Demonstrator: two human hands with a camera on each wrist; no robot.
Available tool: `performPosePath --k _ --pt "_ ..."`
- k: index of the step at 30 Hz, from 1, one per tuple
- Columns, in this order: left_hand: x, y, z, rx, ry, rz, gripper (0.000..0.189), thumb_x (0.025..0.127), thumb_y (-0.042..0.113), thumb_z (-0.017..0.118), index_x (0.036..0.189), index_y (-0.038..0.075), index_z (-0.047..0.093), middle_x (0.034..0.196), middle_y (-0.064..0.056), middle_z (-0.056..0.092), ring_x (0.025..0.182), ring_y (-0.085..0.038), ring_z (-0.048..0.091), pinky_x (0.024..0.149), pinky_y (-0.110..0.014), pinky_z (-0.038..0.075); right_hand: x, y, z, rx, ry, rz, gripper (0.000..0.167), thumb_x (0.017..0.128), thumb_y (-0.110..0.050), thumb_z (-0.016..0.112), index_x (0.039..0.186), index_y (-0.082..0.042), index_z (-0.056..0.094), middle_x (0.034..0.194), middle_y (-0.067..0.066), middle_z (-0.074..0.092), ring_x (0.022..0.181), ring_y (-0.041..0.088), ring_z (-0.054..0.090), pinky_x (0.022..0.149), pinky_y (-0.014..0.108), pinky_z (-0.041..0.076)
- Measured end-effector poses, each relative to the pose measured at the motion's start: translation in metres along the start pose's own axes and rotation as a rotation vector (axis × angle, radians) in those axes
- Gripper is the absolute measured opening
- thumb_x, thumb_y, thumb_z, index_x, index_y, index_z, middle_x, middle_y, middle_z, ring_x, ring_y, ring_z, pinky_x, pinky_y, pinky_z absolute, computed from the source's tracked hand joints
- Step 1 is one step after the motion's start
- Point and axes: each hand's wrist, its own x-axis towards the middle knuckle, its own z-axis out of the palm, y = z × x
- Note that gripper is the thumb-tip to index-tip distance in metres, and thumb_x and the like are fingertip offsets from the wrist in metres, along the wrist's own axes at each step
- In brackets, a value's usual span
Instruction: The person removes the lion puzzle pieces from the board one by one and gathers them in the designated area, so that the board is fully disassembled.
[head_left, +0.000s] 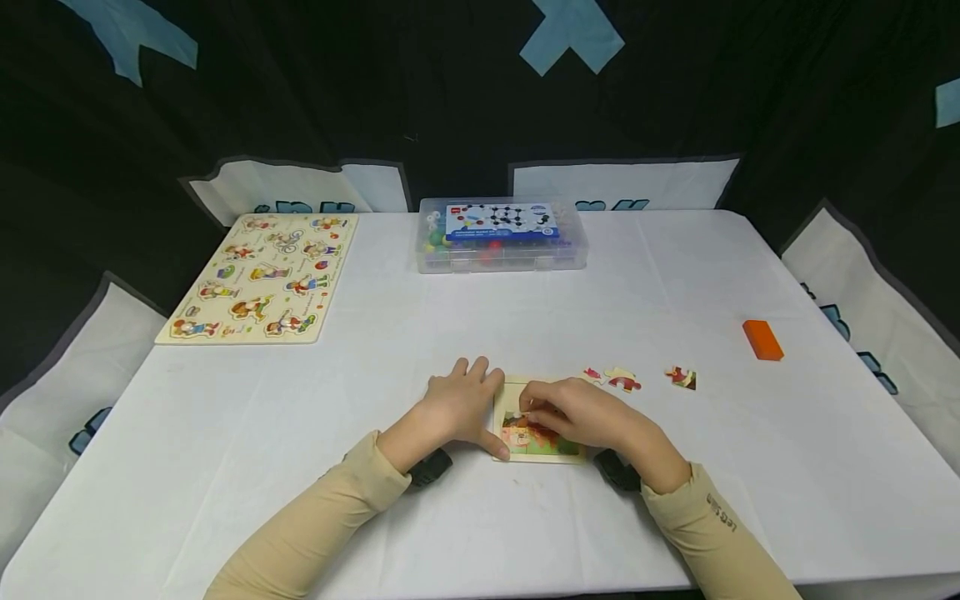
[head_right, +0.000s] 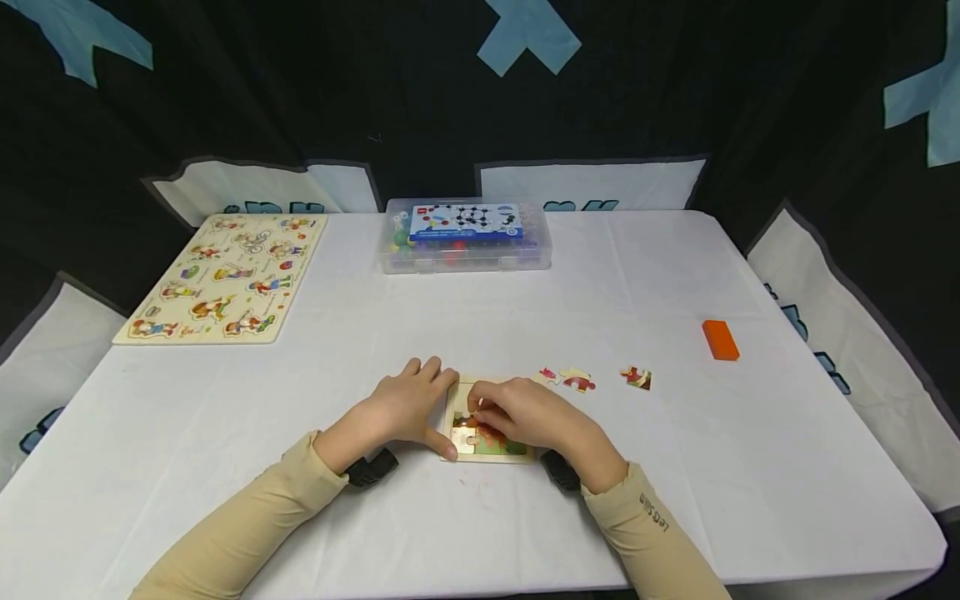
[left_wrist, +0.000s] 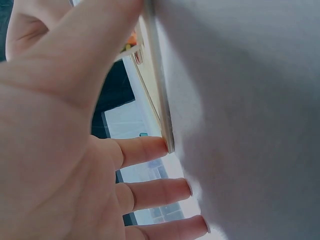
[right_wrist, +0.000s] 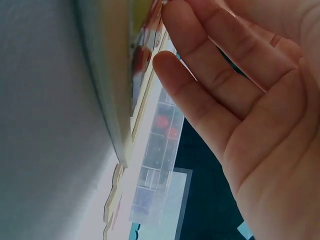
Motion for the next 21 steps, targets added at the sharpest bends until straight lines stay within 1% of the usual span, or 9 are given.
performPosePath --k 8,15,18,21 --pt "0.0005 -0.0003 0.0006 -0.001 -0.001 -0.001 0.096 0.05 0.072 0.068 0.121 0.012 0.043 0.11 -0.007 0.041 0.098 -0.027 0.041 0.065 -0.049 0.047 0.0 -0.0004 0.0012 0.004 0.014 -0.028 0.004 0.091 -0.012 0.055 0.09 -0.014 0.058 0.067 -0.014 0.047 0.055 0.0 0.041 0.055 0.02 0.04" --pt "0.001 -0.0008 0.001 0.004 0.003 -0.001 0.096 0.05 0.073 0.068 0.12 0.012 0.043 0.109 -0.006 0.041 0.098 -0.026 0.041 0.065 -0.048 0.047 0.0004 -0.0004 0.0013 0.013 0.017 -0.036 0.004 0.091 -0.011 0.055 0.089 -0.013 0.057 0.067 -0.014 0.047 0.055 0.0 0.042 0.054 0.02 0.04" --pt "0.0011 -0.001 0.0013 0.006 0.004 0.001 0.095 0.05 0.073 0.068 0.119 0.012 0.043 0.108 -0.006 0.041 0.097 -0.026 0.041 0.064 -0.048 0.047 0.0006 -0.0001 0.0018 0.02 0.008 -0.037 0.004 0.091 -0.011 0.054 0.091 -0.013 0.058 0.068 -0.012 0.049 0.056 0.0 0.043 0.056 0.02 0.041" --pt "0.0011 -0.0011 0.0017 0.006 0.006 0.002 0.095 0.049 0.073 0.068 0.118 0.012 0.044 0.106 -0.005 0.041 0.095 -0.025 0.041 0.063 -0.047 0.047 0.0008 0.0003 0.0025 0.032 -0.003 -0.039 0.007 0.091 -0.01 0.054 0.095 -0.013 0.059 0.074 -0.01 0.053 0.06 0.001 0.045 0.06 0.021 0.042"
